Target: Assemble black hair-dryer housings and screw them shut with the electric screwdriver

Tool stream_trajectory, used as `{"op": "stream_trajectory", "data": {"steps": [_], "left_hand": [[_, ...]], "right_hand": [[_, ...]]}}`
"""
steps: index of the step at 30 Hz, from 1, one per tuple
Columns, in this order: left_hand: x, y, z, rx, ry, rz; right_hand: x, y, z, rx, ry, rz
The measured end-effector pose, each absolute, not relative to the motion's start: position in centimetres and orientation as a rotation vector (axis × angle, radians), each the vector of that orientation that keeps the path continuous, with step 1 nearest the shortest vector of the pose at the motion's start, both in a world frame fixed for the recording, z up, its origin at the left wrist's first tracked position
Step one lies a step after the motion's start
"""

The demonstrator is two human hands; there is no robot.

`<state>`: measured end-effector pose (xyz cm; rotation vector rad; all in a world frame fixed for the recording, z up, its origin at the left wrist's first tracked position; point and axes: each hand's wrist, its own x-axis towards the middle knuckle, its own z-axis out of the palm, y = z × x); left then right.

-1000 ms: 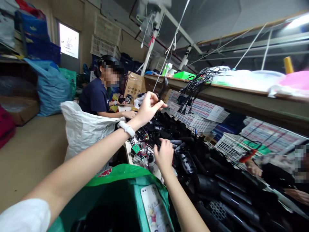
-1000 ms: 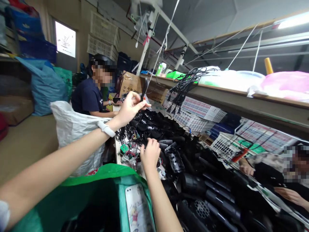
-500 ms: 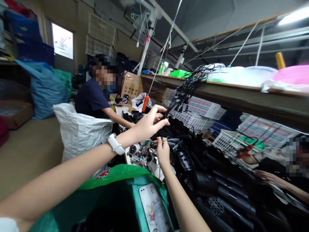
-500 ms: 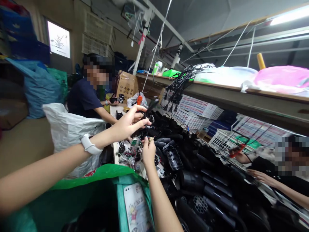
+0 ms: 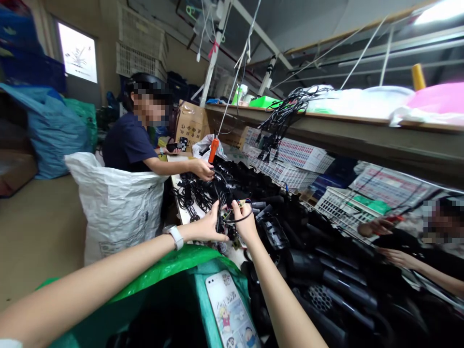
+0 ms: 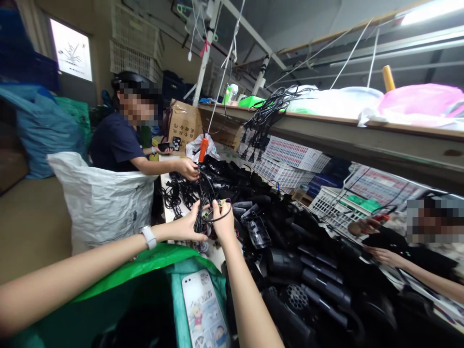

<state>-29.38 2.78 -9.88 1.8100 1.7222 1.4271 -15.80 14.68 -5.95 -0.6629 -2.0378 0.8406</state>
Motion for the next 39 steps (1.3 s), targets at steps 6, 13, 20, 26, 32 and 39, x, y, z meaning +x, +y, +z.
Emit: {"op": "stream_trajectory", "data": {"steps": [6, 13, 20, 26, 32, 39], "left_hand": [[-30.3, 3.8, -10.5, 1.864, 1.984, 1.555], [-30.0, 3.6, -9.5, 1.708, 2.216, 1.787], [-29.9, 0.7, -9.2, 1.585, 2.223, 1.838], [-31.0, 1.2, -7.2, 1.519, 2.183, 1.927], [-32.5, 2.9, -5.8, 1.52, 2.103, 1.92], [-33.5, 2.9, -7.7, 1.341, 2.003, 1.986]], "right_hand": [[-16.3, 14.4, -6.1, -0.608, -2.096, 0.841], [-16.7, 12.8, -6.6, -0.529, -2.039, 0.684], [-15.5, 13.2, -7.7, -0.597, -2.053, 0.576], [-15.3, 11.7, -8.7, -0.581, -2.05, 0.573], [-15.9, 11.3, -8.9, -0.479, -2.052, 0.913], [-16.0, 11.1, -8.5, -0.486, -1.903, 1.193]]}}
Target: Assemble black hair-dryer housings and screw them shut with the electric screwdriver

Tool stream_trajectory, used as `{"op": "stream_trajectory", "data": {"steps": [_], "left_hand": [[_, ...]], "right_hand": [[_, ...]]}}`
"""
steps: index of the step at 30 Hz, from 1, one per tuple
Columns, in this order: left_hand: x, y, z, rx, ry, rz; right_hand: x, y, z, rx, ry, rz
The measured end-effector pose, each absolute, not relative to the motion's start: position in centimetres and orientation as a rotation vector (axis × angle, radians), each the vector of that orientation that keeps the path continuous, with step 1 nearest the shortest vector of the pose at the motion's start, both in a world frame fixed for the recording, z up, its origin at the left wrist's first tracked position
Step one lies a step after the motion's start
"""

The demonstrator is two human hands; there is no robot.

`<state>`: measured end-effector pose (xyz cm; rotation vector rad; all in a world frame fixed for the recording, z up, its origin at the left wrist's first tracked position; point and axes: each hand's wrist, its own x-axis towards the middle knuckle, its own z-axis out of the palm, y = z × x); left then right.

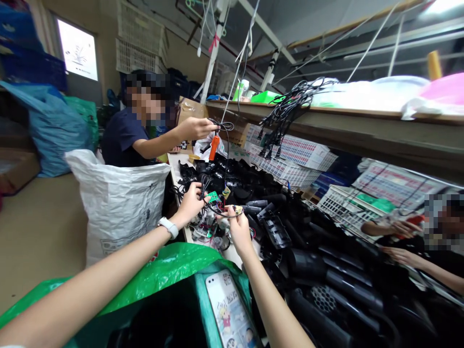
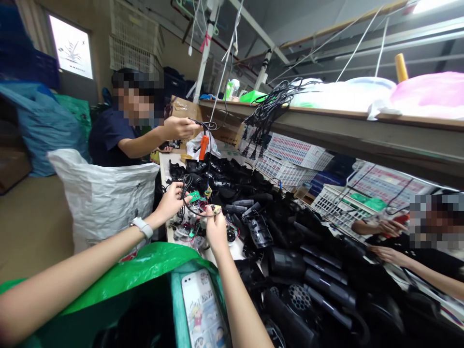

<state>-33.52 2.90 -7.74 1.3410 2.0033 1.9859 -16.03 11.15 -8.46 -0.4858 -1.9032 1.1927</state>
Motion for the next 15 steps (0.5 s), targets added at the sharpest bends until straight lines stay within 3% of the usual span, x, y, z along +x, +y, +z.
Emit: {"op": "stream_trajectory", "data": {"steps": [15], "left_hand": [[-30.2, -2.0, -6.7, 1.435, 1.89, 2.119]], "right_hand": [[-17.0, 11.2, -9.2, -0.548, -1.832, 1.433]]}}
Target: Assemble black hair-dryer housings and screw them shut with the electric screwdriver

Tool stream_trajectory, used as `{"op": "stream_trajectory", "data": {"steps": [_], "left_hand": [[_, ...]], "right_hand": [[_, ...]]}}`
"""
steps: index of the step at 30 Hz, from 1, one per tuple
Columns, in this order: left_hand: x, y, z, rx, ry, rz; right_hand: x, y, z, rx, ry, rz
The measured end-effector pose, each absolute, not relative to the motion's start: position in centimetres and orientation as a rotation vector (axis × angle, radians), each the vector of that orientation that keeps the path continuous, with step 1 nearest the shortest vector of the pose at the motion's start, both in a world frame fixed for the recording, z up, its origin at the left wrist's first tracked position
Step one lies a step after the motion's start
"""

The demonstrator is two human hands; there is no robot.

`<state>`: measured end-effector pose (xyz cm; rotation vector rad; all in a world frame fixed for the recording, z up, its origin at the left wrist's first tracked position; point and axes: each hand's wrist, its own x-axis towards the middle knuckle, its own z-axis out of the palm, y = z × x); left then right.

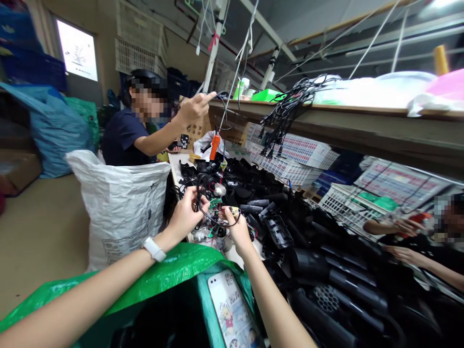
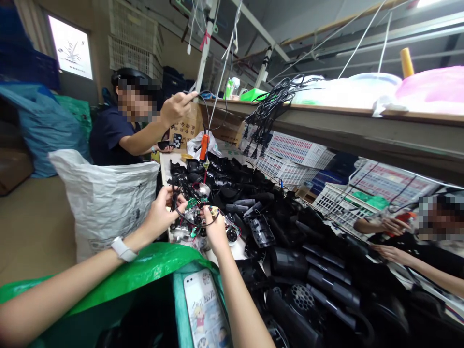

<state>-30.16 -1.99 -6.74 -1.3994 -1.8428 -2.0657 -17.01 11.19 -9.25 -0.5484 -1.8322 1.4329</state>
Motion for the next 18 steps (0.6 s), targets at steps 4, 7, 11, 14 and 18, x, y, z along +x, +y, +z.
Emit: {"op": "stream_trajectory", "data": {"steps": [4, 7, 11, 14, 18], "left_hand": [[-30.9, -2.8, -7.2, -1.252, -1.881, -2.136], [-29.5, -4.3, -7.5, -1.301, -1.913, -2.174], [-26.3, -6.9, -6.7, -1.417, -1.899, -2.203], [-26.6, -7.0, -4.2, -1.332, -1.806, -2.242], [-30.7, -5.1, 0.7, -1.399, -1.7, -2.272]], "right_hand": [[-16.8, 11.5, -9.5, -0.529, -1.814, 1.291], [-17.0, 11.9, -9.6, -0.549, -1.801, 1.167], [-17.6, 12.3, -9.1, -0.572, -1.822, 1.057], [-17.7, 12.5, -8.6, -0.552, -1.897, 1.035], [-17.1, 12.4, -8.8, -0.522, -2.017, 1.129]]}}
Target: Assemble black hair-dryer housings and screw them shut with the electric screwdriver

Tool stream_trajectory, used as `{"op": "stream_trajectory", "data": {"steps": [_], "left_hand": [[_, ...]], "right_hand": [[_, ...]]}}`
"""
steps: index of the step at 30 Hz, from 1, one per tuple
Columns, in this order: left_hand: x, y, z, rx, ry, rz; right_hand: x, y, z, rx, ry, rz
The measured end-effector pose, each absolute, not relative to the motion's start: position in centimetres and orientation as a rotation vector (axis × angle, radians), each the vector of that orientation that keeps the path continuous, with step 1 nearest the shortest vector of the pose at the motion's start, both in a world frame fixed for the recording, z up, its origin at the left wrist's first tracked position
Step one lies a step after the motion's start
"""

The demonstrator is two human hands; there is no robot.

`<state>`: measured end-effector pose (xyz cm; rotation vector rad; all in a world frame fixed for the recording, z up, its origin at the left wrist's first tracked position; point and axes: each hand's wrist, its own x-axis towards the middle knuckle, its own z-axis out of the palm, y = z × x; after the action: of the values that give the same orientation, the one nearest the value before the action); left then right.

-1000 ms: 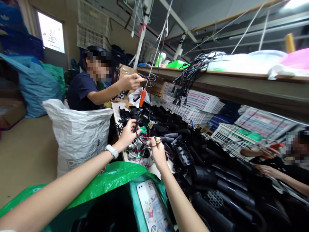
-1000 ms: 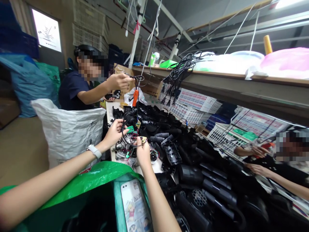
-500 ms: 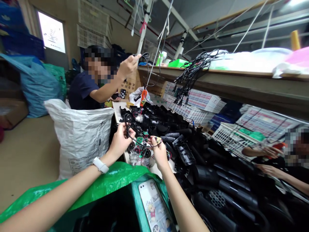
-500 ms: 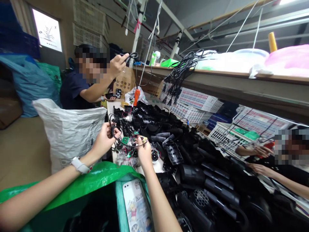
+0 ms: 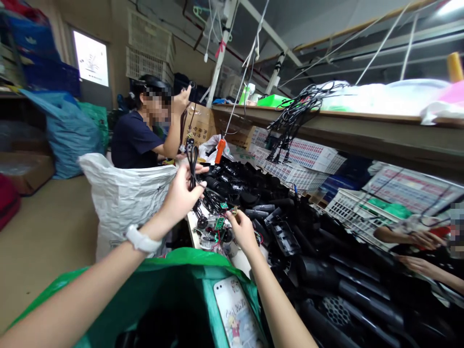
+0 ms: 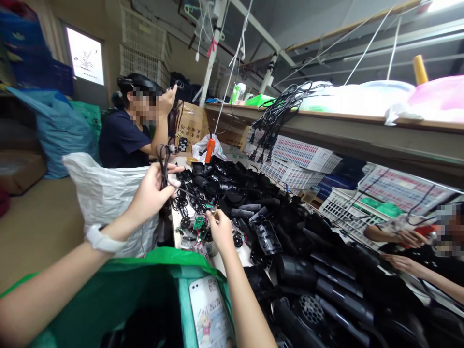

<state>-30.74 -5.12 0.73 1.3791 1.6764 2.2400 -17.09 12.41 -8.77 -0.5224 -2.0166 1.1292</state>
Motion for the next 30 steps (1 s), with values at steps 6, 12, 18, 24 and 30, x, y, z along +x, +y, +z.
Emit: {"op": "stream_trajectory", "data": {"steps": [6, 12, 18, 24, 30], "left_hand": [[-32.6, -5.2, 2.9, 1.614, 1.561, 1.775], [-26.7, -4.9, -4.3, 1.821, 1.726, 1.389], [-25.3, -0.2, -9.7, 1.814, 2.028, 1.458], [-29.1, 0.5, -7.5, 1.888, 2.084, 1.478], [-32.6, 1.5, -3.0, 2.098, 2.09, 1.406]], "right_hand": [[-16.3, 12.0, -10.7, -0.647, -1.814, 1.426], [-16.7, 12.5, -11.0, -0.753, -1.476, 1.598], [-16.6, 12.1, -11.0, -0.76, -1.393, 1.675], [-15.8, 12.4, -10.9, -0.753, -1.468, 1.624], [-16.1, 12.1, -10.6, -0.689, -1.581, 1.583]]}}
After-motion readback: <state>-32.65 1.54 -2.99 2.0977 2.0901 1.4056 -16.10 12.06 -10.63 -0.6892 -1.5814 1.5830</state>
